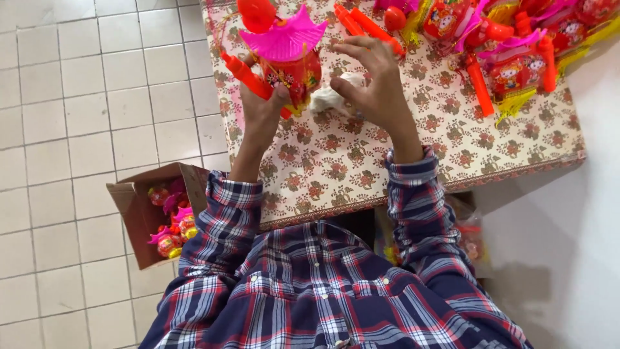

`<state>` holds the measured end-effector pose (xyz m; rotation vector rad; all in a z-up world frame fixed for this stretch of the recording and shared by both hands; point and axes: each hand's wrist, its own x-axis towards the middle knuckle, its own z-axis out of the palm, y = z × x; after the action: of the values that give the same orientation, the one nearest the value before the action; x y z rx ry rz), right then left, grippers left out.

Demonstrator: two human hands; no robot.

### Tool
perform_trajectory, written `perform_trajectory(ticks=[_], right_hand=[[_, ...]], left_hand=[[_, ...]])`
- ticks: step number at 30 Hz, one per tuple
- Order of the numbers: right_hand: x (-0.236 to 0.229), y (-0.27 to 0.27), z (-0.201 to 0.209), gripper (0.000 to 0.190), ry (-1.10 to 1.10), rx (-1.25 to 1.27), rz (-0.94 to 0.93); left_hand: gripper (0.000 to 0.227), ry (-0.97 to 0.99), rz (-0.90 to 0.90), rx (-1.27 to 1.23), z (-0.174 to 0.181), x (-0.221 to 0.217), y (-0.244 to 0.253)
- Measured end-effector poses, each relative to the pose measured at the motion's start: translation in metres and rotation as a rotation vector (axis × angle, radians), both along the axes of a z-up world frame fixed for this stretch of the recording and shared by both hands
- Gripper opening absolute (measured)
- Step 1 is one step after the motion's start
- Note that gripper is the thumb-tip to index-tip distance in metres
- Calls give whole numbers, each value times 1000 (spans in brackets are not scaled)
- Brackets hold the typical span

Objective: Assembling and packing decorative lanterns by joining plastic parts and applying adhesive.

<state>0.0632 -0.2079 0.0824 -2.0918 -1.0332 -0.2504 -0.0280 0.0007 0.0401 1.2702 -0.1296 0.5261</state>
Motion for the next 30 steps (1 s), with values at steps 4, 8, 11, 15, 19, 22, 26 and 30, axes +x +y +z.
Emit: perform_trajectory(ticks=[4,8,11,15,19,22,26,30], right_hand=[[-40,18,15,71,241,167,229],[-71,39,14,61,473,330,303],[-97,53,14,54,569,486,378],[-134,84,8,49,551,513,358],[-173,126,-20,44,575,543,480],[-223,165,-36,38,645,640,614],[-275,231,-99,41,894,670,685],[-300,305,-181,31,659,296,591]], left_hand=[[91,-6,-4,130,-7,-21,1],[87,234,66,241,4,-49,4],[86,319,37,5,23,-78,8],[41,-16,136,19,18,-118,27],[43,28,297,56,3,-183,60],[32,108,673,250,-14,-241,93],[17,85,733,176,-46,-318,142],[26,140,740,187,-112,-388,194]])
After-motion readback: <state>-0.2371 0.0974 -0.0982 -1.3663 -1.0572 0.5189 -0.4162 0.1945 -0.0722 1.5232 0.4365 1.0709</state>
